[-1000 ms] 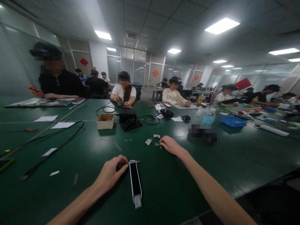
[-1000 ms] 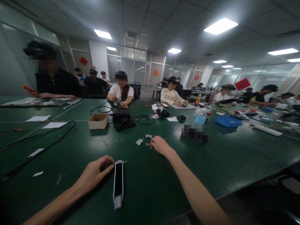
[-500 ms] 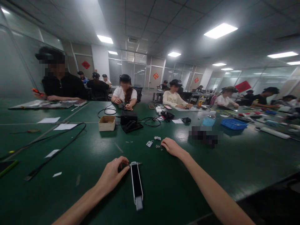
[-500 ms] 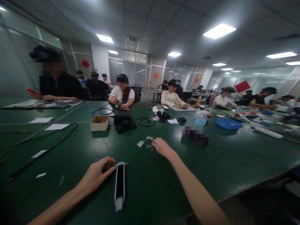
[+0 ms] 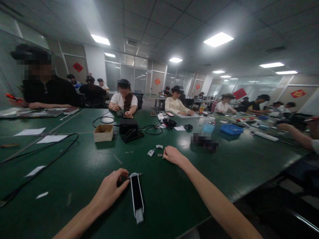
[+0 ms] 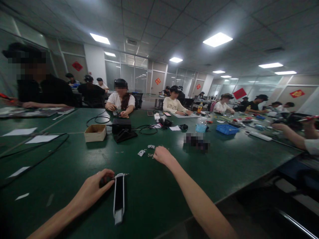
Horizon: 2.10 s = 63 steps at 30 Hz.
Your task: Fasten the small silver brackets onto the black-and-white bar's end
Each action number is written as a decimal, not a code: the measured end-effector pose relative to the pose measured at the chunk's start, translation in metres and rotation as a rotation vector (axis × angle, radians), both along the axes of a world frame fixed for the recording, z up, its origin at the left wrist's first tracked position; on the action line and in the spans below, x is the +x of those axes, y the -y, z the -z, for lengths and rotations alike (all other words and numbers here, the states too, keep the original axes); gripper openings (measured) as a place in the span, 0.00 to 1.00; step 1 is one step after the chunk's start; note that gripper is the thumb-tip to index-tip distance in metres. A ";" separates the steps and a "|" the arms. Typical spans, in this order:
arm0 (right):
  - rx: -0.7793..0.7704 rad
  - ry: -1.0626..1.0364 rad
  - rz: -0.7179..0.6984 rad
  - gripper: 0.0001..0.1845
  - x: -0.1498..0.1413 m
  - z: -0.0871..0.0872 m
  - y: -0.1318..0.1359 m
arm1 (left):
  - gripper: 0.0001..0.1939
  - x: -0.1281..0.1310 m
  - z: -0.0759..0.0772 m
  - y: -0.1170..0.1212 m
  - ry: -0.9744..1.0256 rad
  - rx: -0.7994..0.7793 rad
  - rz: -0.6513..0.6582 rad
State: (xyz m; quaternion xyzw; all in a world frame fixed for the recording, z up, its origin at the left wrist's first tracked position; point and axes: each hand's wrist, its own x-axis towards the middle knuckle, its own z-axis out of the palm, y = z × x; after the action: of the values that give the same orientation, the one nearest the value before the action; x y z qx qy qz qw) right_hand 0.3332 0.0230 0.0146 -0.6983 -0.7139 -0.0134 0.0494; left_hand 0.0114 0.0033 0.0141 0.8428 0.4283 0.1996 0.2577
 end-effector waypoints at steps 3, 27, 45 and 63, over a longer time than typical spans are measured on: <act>0.031 0.034 0.016 0.11 -0.002 0.002 0.001 | 0.18 -0.001 0.002 -0.002 0.016 0.021 0.013; 0.093 -0.561 -0.513 0.07 -0.088 0.009 0.037 | 0.10 -0.004 0.006 0.002 -0.008 0.270 0.059; 0.110 -0.645 -0.566 0.08 -0.086 0.014 0.039 | 0.09 -0.002 0.008 0.001 -0.046 0.275 0.074; 0.015 -0.682 -0.532 0.07 -0.085 0.010 0.041 | 0.07 -0.003 0.010 0.000 -0.044 0.285 0.104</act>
State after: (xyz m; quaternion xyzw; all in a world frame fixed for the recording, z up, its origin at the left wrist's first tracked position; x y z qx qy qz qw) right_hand 0.2486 -0.0178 0.0044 -0.4539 -0.8119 0.2261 0.2893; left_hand 0.0086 0.0037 0.0039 0.8961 0.3570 0.2260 0.1360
